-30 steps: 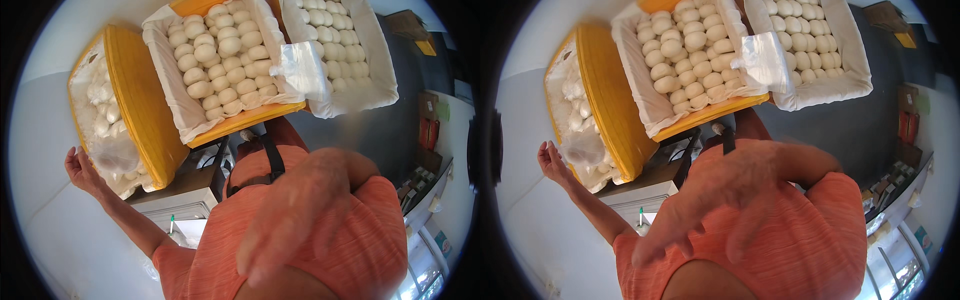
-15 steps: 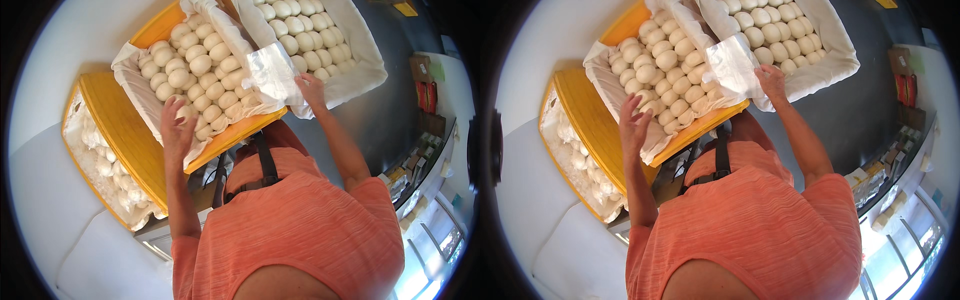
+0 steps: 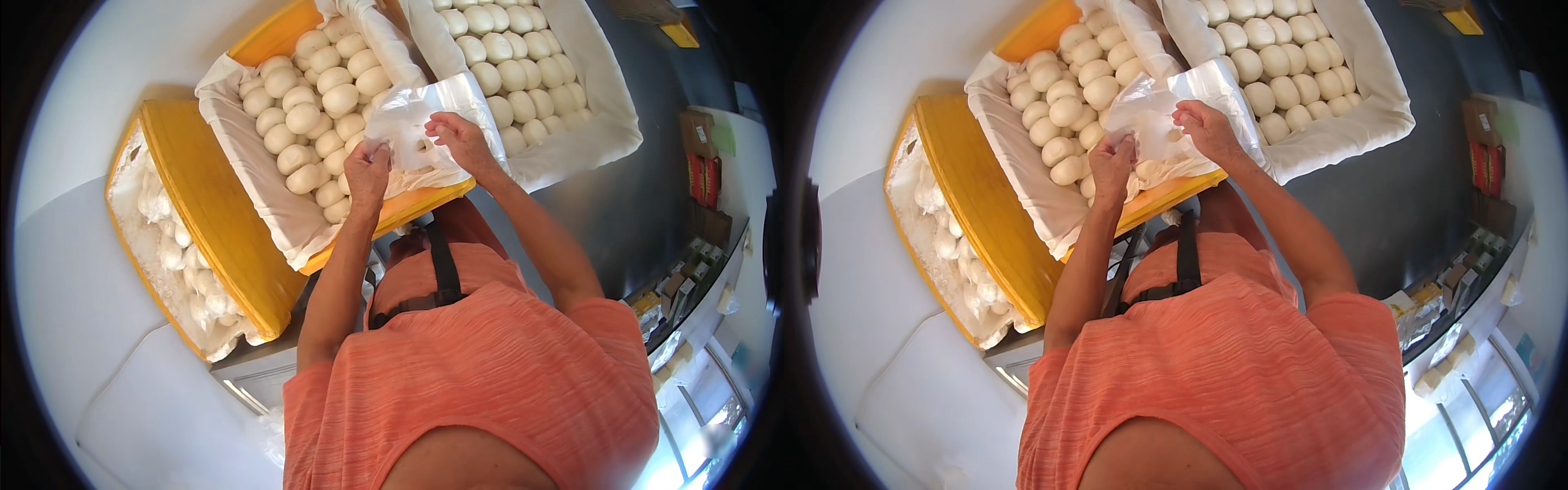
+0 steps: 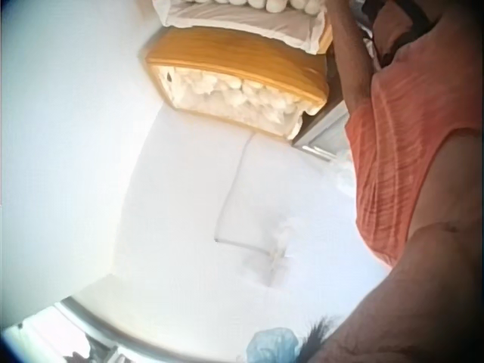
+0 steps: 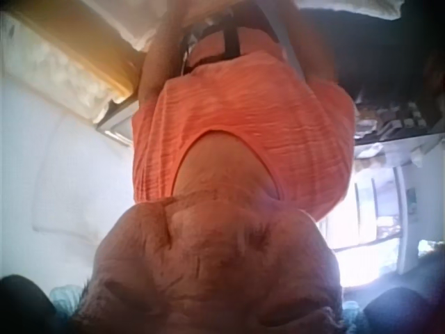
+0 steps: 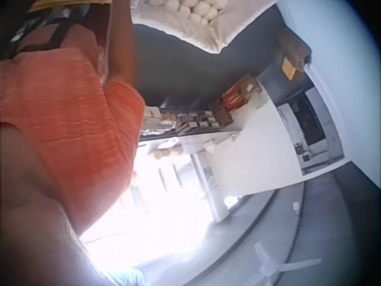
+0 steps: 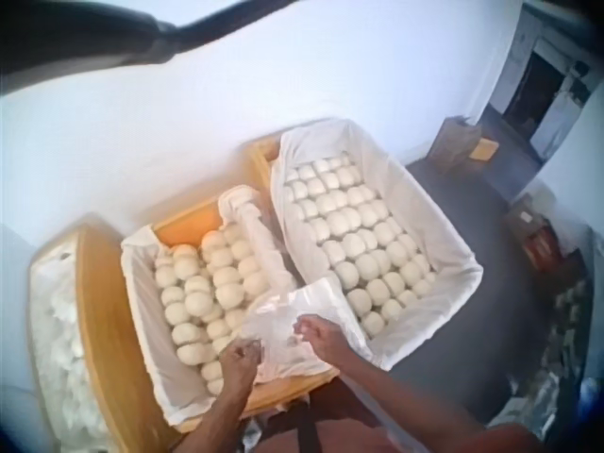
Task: The person repeatedly picks up small white dough balls from a yellow crate and places them into clear plastic bags. They then tie the bags shut and set them aside, continuing the process with the remaining dough balls.
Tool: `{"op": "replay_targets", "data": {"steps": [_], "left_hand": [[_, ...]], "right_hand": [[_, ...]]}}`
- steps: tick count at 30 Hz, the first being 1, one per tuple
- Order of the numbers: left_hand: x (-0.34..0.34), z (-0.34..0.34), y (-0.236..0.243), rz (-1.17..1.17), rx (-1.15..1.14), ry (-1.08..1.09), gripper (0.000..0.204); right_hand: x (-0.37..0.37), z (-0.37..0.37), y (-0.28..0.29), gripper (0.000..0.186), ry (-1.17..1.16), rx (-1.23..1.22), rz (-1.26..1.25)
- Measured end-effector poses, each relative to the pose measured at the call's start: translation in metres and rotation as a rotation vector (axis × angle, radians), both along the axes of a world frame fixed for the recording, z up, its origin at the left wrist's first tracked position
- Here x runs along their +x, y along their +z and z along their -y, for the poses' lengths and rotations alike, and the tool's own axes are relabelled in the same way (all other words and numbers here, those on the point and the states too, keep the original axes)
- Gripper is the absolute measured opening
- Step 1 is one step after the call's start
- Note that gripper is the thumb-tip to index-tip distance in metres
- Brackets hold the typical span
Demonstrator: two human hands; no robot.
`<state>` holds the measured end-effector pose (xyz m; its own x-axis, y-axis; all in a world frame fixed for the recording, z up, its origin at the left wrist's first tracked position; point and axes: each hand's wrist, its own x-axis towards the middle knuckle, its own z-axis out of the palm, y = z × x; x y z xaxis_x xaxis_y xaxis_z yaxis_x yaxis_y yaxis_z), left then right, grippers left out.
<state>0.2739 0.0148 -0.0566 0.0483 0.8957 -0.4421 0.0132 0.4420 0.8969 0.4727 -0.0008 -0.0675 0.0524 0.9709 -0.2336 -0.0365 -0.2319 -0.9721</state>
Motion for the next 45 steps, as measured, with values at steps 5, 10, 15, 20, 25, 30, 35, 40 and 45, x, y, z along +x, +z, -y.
{"op": "replay_targets", "data": {"steps": [5,10,15,20,25,30,35,40,45], "left_hand": [[-0.039,0.012,0.067,0.284,0.003,0.401,0.01],[-0.09,0.045,0.103,0.414,0.102,0.475,0.016],[-0.116,0.086,0.105,0.392,0.043,0.534,0.018],[-0.134,0.134,0.093,0.428,-0.025,0.576,0.018],[-0.155,0.177,0.065,0.065,0.055,0.741,0.022],[-0.167,0.201,0.065,-0.267,0.34,0.486,0.02],[-0.17,0.185,0.075,-0.101,0.313,0.42,0.038],[-0.208,0.161,0.099,0.23,0.119,-0.117,0.039],[-0.203,0.155,0.088,0.224,0.125,0.032,0.015]], "right_hand": [[-0.009,-0.006,-0.04,0.031,0.151,0.223,0.559],[-0.049,-0.008,0.016,0.034,0.302,0.138,0.261],[-0.117,0.019,0.065,0.036,0.357,-0.187,-0.552],[-0.15,0.038,0.062,0.022,0.389,-0.286,-0.615],[-0.17,0.059,0.061,0.013,0.521,-0.175,-0.39],[-0.188,0.082,0.078,0.018,0.631,-0.172,-0.133],[-0.2,0.1,0.095,0.02,0.763,-0.159,-0.221],[-0.194,0.099,0.114,0.027,0.935,-0.205,-0.35],[-0.179,0.086,0.109,0.042,0.819,-0.321,-0.208]]}}
